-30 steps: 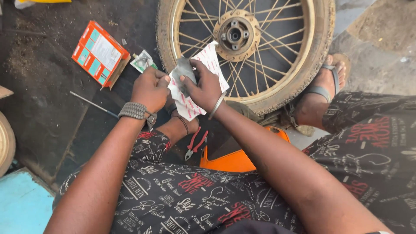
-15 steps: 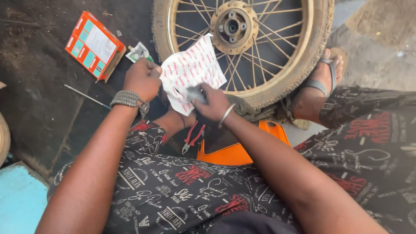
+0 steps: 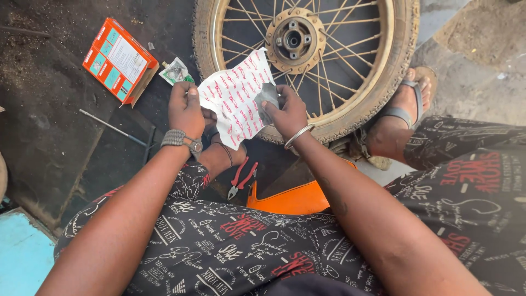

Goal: The recorder is repairing a motorcycle wheel by cleaning the hub and preparing to install a new sprocket.

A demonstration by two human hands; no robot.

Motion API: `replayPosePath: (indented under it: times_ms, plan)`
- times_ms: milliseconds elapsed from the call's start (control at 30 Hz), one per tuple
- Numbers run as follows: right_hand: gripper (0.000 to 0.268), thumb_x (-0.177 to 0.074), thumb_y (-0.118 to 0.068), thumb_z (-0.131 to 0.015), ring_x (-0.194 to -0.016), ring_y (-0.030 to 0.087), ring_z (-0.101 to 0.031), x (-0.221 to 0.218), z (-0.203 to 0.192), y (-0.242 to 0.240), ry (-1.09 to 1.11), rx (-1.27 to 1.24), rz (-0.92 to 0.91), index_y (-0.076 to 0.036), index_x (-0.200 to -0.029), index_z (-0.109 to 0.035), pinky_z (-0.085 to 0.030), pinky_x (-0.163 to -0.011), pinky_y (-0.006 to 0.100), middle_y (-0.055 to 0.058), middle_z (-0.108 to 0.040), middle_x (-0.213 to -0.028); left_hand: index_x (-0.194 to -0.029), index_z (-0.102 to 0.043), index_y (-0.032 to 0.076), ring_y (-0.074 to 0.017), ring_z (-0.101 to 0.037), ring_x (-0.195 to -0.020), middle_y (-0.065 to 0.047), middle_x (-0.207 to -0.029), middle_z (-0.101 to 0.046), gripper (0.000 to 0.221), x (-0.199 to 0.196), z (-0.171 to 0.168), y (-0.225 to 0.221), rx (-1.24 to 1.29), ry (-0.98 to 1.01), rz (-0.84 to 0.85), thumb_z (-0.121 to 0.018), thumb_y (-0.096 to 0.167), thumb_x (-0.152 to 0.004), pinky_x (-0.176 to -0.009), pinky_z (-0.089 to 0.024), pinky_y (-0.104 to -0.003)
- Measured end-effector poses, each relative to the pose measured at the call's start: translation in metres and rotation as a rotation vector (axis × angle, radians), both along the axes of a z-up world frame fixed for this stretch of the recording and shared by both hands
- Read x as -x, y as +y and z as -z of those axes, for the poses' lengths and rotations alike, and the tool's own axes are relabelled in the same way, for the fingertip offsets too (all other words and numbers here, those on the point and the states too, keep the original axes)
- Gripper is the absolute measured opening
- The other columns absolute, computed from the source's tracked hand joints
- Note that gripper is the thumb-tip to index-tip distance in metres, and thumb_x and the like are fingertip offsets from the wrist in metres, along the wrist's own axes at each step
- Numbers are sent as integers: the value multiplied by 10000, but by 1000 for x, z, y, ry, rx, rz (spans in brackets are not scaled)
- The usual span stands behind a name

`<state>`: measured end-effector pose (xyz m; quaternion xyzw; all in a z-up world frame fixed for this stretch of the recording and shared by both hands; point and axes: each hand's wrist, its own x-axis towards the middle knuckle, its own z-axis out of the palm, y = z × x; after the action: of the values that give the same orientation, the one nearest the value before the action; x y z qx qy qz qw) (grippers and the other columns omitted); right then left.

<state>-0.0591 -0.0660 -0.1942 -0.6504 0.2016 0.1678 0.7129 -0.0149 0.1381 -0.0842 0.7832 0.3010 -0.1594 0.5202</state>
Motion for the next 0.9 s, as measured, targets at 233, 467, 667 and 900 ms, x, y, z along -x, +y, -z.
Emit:
replayPosePath:
  times_ms: [233,467,667,900]
  plan:
    - [382,-862,-81,-744,-814,109,-726,-3,-2,0,24,-137,46,35,-1203,-617,-586,-709,257,105,-769,-936,-1162,-517,102,-93,-617,-694,-47,-969,-637,115,14,77,42,231,-120,-222,-495,188,-1089,-599,-594,-288]
    - [398,-908,-51,-713,-821,131,-719,-7,2,-3,47,-263,8,43,-1262,-556,-564,-710,256,115,-753,-941,-1258,-407,-34,-145,-728,-814,-158,-1103,-673,668,37,110,71,-135,130,-58,-872,144,-812,-605,-617,-282]
    - [433,-910,-76,-719,-816,124,-708,-1,18,7,52,-260,-22,35,-1286,-536,-557,-708,255,108,-742,-937,-1304,-431,-58,-171,-682,-657,-161,-1001,-726,730,49,93,68,-240,557,150,-886,155,-774,-525,-521,-307]
    - [545,-855,-182,-781,-765,133,-689,-1,20,15,7,108,-185,12,-1332,-604,-559,-679,278,103,-721,-896,-875,-816,54,-265,-728,-785,-154,-880,-783,220,37,105,76,-525,439,544,-773,244,-774,-746,-585,-378]
